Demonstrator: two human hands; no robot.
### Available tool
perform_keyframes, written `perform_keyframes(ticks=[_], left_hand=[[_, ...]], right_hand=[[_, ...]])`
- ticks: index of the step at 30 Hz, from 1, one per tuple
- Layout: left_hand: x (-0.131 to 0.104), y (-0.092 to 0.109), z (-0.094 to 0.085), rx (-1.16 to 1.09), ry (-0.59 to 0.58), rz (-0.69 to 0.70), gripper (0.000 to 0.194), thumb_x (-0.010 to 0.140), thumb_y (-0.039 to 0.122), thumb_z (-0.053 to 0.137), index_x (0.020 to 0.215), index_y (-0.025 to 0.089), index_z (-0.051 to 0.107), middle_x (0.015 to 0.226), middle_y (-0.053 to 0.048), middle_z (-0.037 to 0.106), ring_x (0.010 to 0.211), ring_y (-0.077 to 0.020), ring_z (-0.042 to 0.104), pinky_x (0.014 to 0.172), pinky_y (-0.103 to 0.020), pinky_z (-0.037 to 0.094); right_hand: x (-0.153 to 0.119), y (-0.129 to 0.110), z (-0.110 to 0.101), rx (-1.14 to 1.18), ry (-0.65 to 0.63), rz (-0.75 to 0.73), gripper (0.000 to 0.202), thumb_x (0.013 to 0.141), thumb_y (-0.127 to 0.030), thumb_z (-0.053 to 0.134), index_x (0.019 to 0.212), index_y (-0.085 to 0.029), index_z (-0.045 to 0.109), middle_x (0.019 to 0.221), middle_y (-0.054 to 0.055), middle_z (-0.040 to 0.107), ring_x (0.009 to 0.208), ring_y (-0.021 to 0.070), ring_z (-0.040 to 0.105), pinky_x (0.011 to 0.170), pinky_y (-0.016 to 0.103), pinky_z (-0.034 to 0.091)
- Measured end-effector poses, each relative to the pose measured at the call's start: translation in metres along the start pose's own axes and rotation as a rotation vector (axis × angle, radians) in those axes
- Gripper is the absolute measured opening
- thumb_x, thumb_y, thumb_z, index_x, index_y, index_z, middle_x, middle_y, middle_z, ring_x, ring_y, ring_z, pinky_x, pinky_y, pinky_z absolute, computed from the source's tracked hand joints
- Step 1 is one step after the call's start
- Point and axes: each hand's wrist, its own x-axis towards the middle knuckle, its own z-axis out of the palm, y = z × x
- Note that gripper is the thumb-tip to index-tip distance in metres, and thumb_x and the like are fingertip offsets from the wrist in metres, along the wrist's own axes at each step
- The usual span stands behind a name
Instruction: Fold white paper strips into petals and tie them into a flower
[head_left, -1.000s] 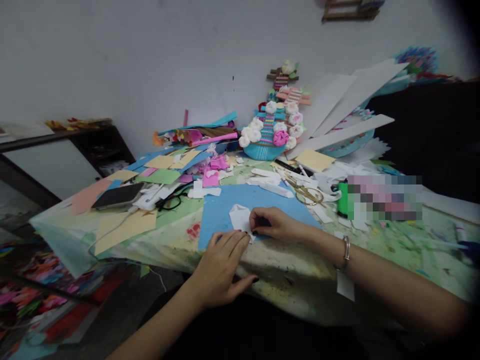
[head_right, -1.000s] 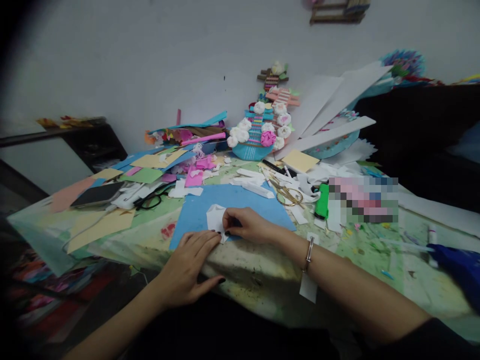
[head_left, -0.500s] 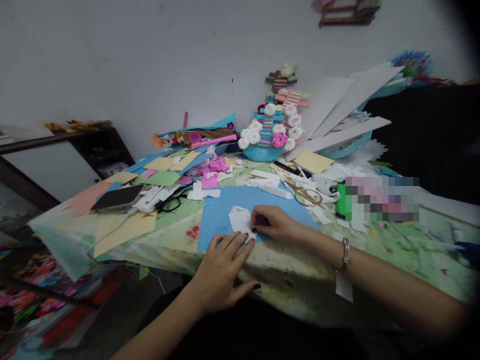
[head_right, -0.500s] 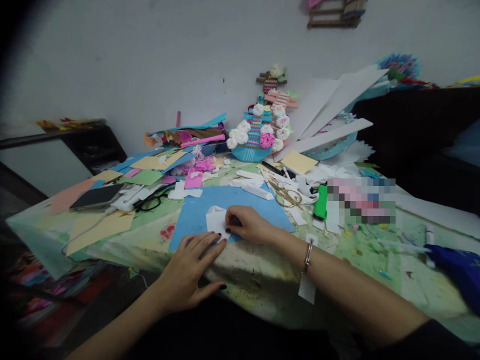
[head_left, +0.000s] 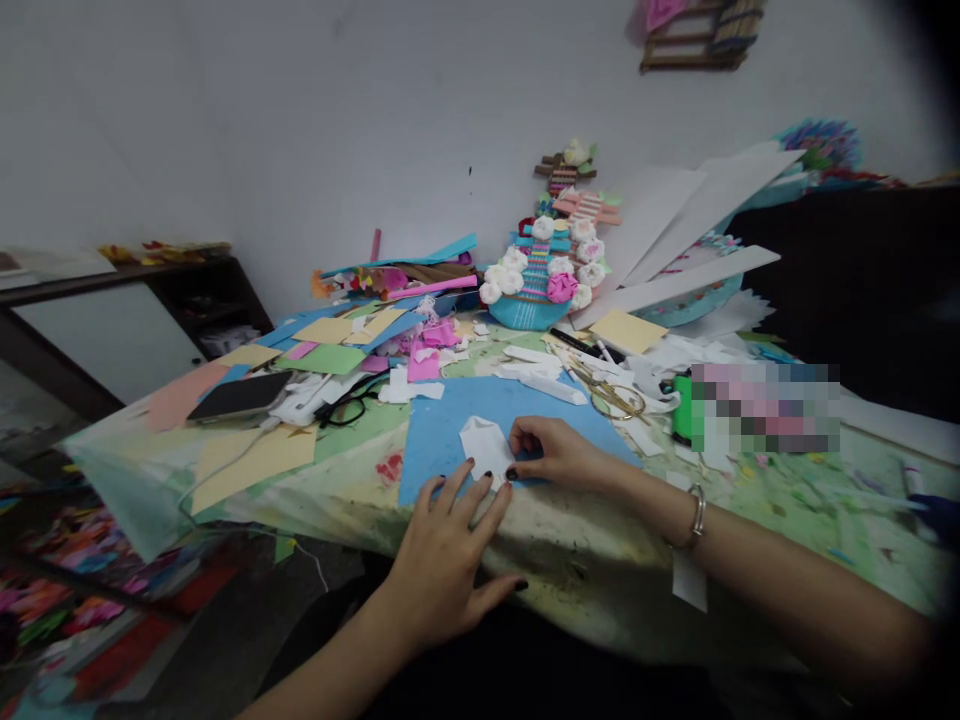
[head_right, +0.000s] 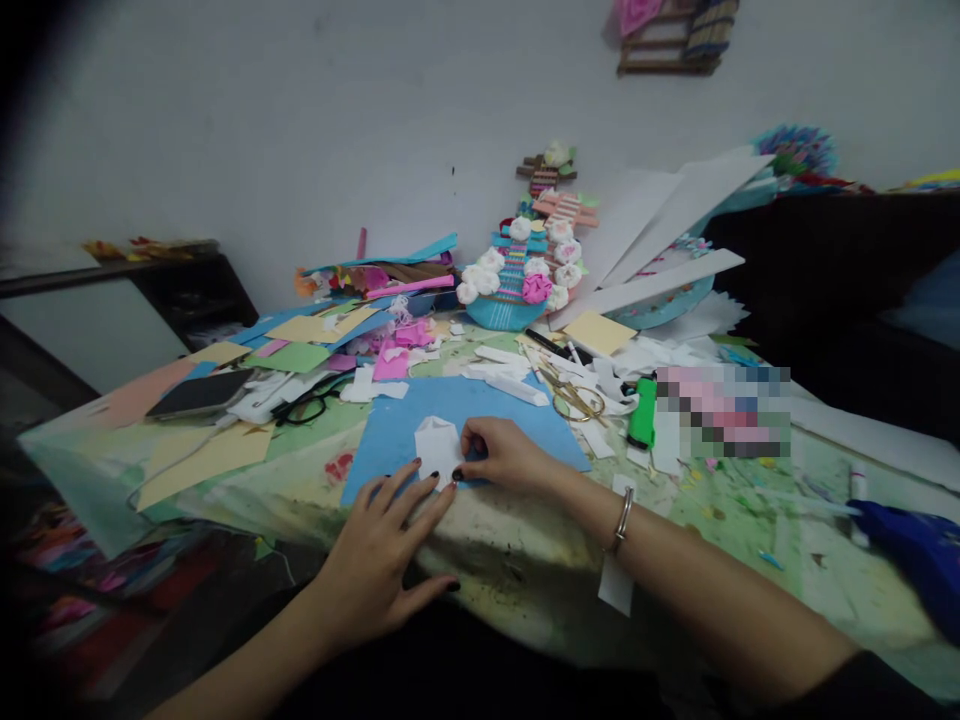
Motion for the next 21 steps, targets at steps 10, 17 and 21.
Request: perform_keyframes(ticks=[10, 17, 21], left_hand=[[-0.005, 0.006, 0.0, 0.053, -0.021, -0.115, 0.086, 0.067, 0.062, 0.063, 0.141, 0.033, 0.029, 0.142, -0.009, 0.04, 0.133, -0.0445, 0.016, 0.099, -0.065, 0.016], [-0.006, 0.007, 0.001, 0.041, -0.048, -0.14, 0.088, 0.062, 0.065, 0.065, 0.138, 0.034, 0.035, 0.143, -0.011, 0.038, 0.134, -0.0456, 0.014, 0.099, -0.068, 0.015], [-0.005, 0.007, -0.001, 0.038, -0.075, -0.163, 0.094, 0.058, 0.062, 0.071, 0.139, 0.035, 0.032, 0.143, -0.013, 0.037, 0.134, -0.045, 0.017, 0.1, -0.068, 0.015]], right_hand=[[0.003, 0.0, -0.001, 0.173, -0.001, 0.09, 0.019, 0.071, -0.028, 0.067, 0.07, -0.015, 0.052, 0.061, -0.005, 0.046, 0.057, 0.0088, 0.039, 0.052, 0.021, 0.03], [0.02, -0.025, 0.002, -0.253, -0.091, 0.048, 0.028, 0.059, -0.031, 0.078, 0.061, -0.016, 0.055, 0.054, -0.005, 0.048, 0.053, 0.0086, 0.041, 0.052, 0.022, 0.024], [0.035, -0.035, 0.01, -0.419, -0.119, -0.047, 0.021, 0.062, -0.027, 0.074, 0.059, -0.016, 0.056, 0.052, -0.004, 0.049, 0.052, 0.009, 0.04, 0.054, 0.023, 0.022]])
